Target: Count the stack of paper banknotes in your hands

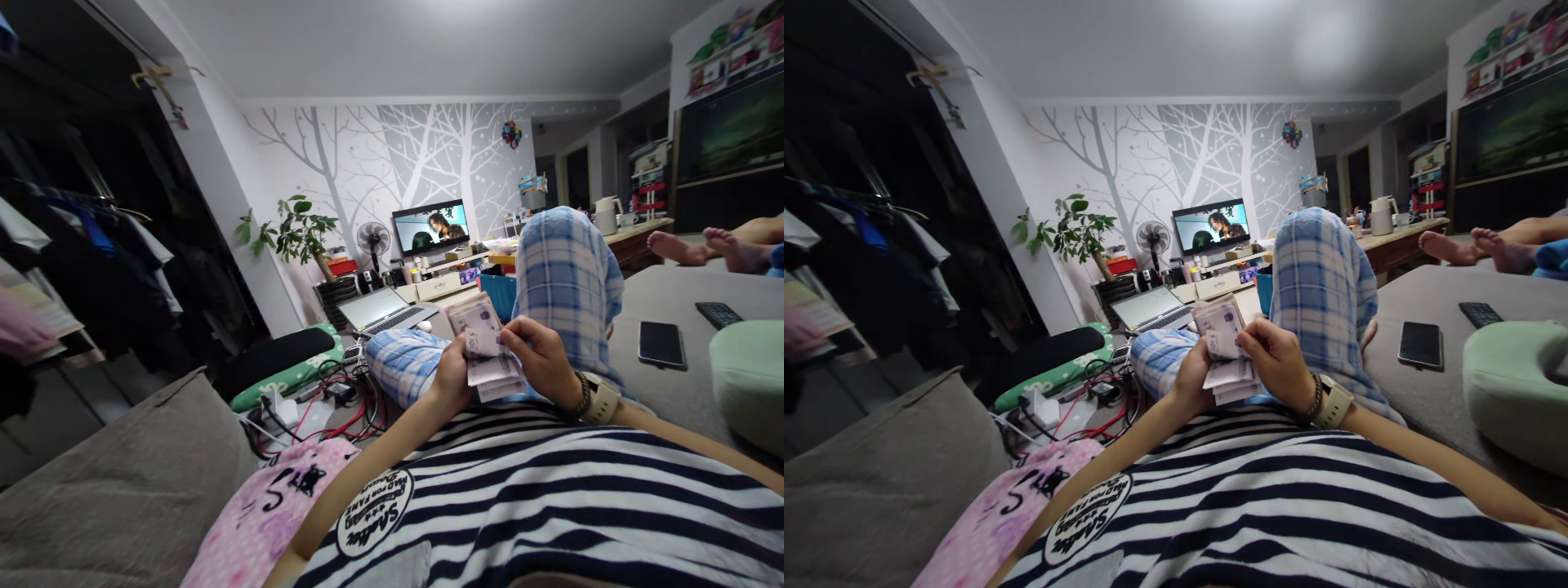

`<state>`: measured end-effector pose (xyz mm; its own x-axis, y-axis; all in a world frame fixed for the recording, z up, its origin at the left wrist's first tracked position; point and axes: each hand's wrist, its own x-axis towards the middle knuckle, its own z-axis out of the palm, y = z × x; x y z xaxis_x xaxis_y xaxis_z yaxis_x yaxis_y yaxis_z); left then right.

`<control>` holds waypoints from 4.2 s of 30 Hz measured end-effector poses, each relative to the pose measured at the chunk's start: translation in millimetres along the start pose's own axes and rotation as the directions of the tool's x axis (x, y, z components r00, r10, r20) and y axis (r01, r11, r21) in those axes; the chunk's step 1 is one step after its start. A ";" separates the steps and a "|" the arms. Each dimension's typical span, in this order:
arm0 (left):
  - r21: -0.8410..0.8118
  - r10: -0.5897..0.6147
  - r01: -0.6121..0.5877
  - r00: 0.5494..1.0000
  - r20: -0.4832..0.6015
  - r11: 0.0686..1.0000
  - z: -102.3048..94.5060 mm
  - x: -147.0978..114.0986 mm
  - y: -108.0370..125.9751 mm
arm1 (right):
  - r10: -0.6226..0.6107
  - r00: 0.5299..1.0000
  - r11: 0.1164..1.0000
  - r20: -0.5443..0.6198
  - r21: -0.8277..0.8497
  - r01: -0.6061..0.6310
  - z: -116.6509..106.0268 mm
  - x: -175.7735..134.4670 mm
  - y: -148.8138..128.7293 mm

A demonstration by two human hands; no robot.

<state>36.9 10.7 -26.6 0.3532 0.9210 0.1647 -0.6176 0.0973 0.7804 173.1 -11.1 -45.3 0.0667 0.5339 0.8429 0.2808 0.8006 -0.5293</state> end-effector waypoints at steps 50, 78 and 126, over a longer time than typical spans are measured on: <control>-0.008 0.001 -0.001 1.000 -0.012 1.000 2.9 -0.7 1.2 | 0.010 1.000 1.000 -0.010 -0.029 -0.010 1.4 0.3 0.7; 0.004 -0.004 0.003 1.000 0.019 1.000 10.5 -6.1 4.8 | 0.024 0.999 1.000 0.021 0.004 -0.024 1.0 0.1 0.4; 0.136 0.059 -0.049 0.996 -0.067 0.989 -6.1 -3.0 -2.3 | 0.115 0.993 0.950 0.020 -0.296 -0.104 -1.6 11.2 11.5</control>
<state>33.0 9.9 -32.6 0.2681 0.9484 0.1691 -0.5325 -0.0003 0.8464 178.6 3.6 -41.8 0.0795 0.6280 0.7741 0.5429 0.6240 -0.5620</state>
